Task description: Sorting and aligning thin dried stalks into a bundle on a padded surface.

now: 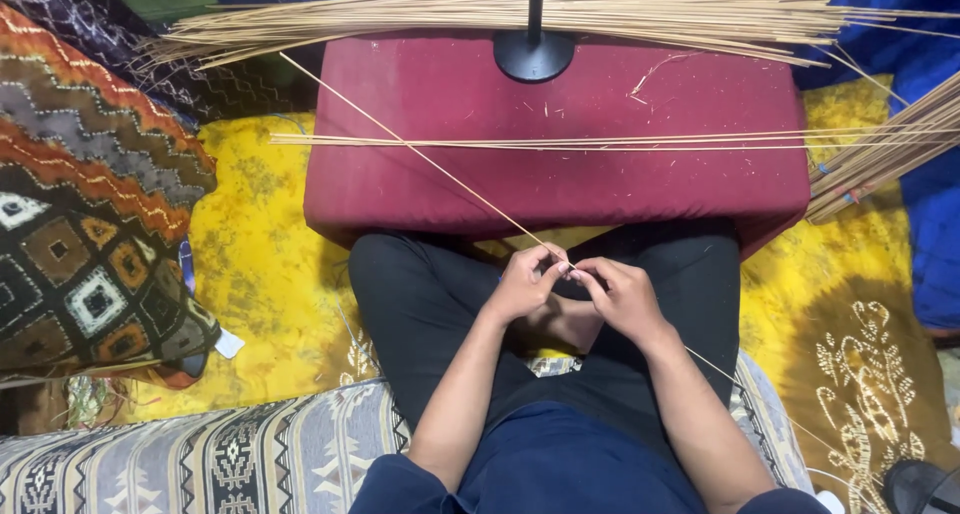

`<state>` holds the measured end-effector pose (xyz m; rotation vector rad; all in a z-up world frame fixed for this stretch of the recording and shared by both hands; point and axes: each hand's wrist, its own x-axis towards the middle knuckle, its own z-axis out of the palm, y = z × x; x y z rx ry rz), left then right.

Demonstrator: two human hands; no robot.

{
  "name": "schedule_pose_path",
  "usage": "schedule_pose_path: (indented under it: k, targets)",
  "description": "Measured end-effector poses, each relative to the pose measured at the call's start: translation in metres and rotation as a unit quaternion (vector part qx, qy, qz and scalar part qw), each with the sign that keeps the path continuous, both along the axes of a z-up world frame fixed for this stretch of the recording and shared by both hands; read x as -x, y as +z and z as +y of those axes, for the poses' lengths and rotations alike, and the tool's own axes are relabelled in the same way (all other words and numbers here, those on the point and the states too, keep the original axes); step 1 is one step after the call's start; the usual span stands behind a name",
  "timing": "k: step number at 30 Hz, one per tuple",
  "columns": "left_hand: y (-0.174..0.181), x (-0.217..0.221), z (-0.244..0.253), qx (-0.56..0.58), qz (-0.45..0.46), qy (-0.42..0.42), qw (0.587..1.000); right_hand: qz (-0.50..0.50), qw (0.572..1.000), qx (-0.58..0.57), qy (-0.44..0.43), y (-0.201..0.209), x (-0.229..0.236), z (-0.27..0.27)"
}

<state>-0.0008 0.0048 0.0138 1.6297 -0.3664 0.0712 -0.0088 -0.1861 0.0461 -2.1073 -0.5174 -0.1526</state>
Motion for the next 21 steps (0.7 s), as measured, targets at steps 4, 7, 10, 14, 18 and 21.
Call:
schedule_pose_path:
  k: [4,7,10,14,18,21]
  targets:
    - [-0.0035,0.0018,-0.0019,0.001,0.003,-0.004,1.0,-0.004,1.0,0.008,0.002,-0.0024,0.0006,-0.0007]
    - [-0.003,0.0013,-0.0006,-0.002,0.01,-0.007,1.0,-0.001,1.0,0.008,0.005,-0.0028,-0.0003,-0.0013]
    - [-0.0031,0.0016,0.0002,-0.006,0.013,-0.008,1.0,-0.006,1.0,0.016,0.008,-0.0016,-0.0005,-0.0014]
    - [-0.0022,0.0021,-0.0002,-0.007,0.017,-0.011,1.0,-0.006,1.0,0.023,0.003,-0.001,0.0005,-0.0024]
    - [-0.0026,0.0024,-0.0008,0.0,0.027,-0.01,1.0,-0.008,1.0,0.021,0.006,-0.0044,0.0002,-0.0039]
    - [-0.0021,0.0022,-0.0004,0.002,0.033,-0.011,0.999,-0.01,1.0,0.019,0.004,-0.0059,0.0002,-0.0045]
